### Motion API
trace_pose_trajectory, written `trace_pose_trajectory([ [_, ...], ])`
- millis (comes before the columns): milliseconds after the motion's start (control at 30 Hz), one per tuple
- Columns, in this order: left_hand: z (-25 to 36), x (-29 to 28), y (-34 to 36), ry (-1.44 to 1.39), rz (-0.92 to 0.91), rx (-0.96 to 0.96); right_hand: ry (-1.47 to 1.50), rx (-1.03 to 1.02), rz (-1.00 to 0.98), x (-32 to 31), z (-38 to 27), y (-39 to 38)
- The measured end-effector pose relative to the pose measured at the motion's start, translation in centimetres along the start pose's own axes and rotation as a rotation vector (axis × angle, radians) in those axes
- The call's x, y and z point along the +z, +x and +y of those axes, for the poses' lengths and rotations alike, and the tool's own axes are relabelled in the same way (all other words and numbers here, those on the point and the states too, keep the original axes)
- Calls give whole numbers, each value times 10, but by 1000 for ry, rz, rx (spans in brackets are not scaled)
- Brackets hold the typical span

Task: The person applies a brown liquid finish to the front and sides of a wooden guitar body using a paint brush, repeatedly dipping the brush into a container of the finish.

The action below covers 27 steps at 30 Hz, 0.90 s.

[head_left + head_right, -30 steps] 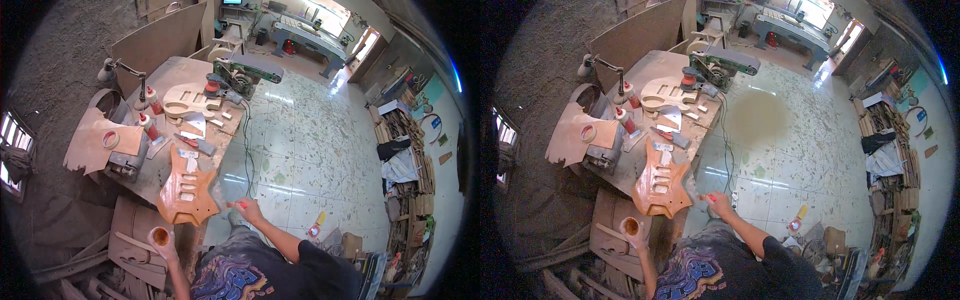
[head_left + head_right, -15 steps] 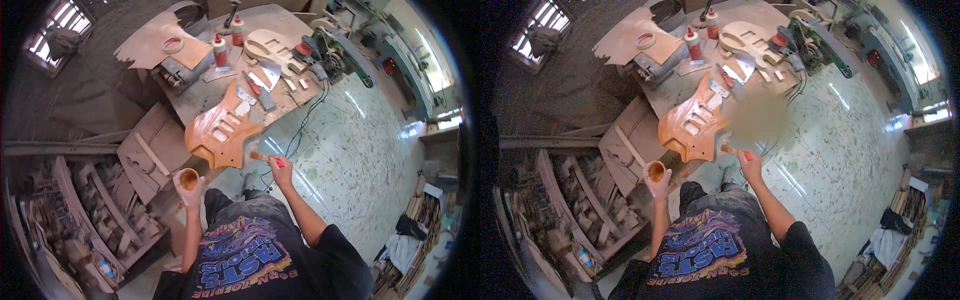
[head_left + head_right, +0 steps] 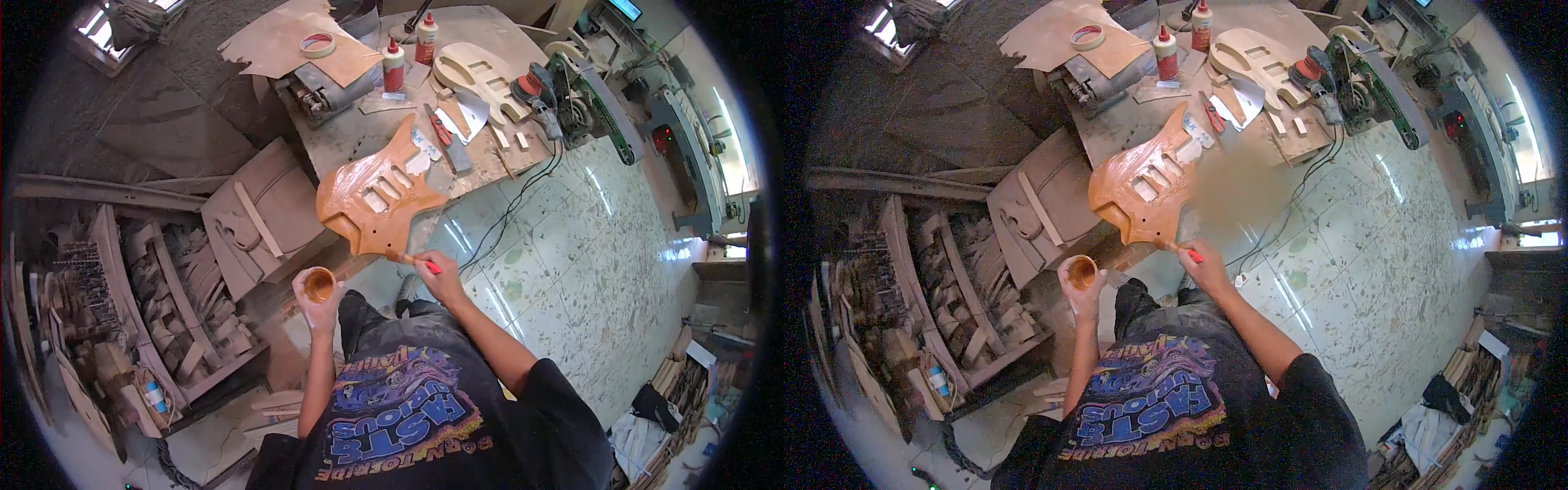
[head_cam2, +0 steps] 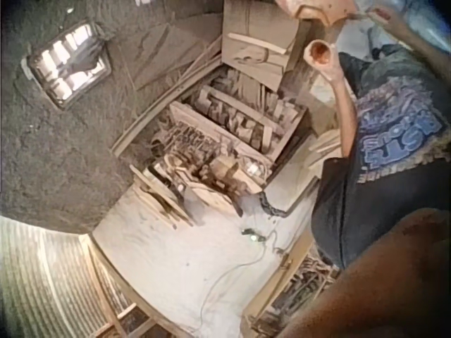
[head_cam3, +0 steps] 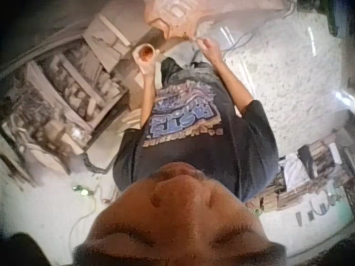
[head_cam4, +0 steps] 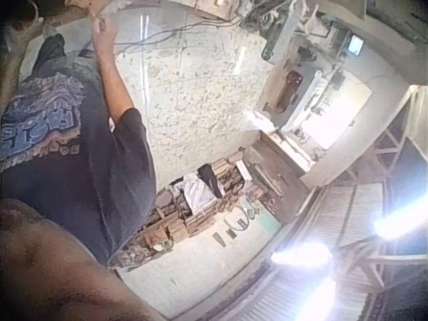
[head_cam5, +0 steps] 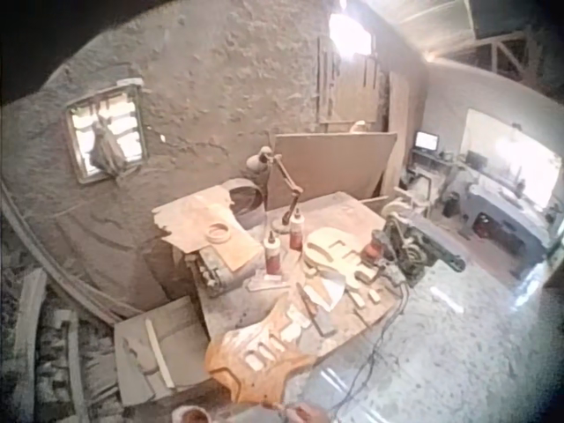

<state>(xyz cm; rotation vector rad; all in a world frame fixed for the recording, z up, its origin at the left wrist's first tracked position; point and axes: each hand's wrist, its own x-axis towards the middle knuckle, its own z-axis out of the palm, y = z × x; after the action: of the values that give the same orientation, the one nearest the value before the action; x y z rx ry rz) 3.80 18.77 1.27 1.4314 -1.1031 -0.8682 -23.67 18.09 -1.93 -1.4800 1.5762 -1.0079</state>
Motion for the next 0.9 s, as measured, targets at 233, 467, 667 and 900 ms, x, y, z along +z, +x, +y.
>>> trace_pose_trajectory([
  [233, -3, -3, -8, -3, 46, 15, -121, -44, 95, -23, 28, -11],
  [467, -1, 3, -9, 35, 39, 0, -68, -125, -8, -14, 27, 16],
  [667, -2, -1, -13, 105, 62, 72, 6, -33, 324, -22, 6, 53],
  [900, -2, 0, -14, 108, 52, 67, -44, -38, 409, -30, 46, 94],
])
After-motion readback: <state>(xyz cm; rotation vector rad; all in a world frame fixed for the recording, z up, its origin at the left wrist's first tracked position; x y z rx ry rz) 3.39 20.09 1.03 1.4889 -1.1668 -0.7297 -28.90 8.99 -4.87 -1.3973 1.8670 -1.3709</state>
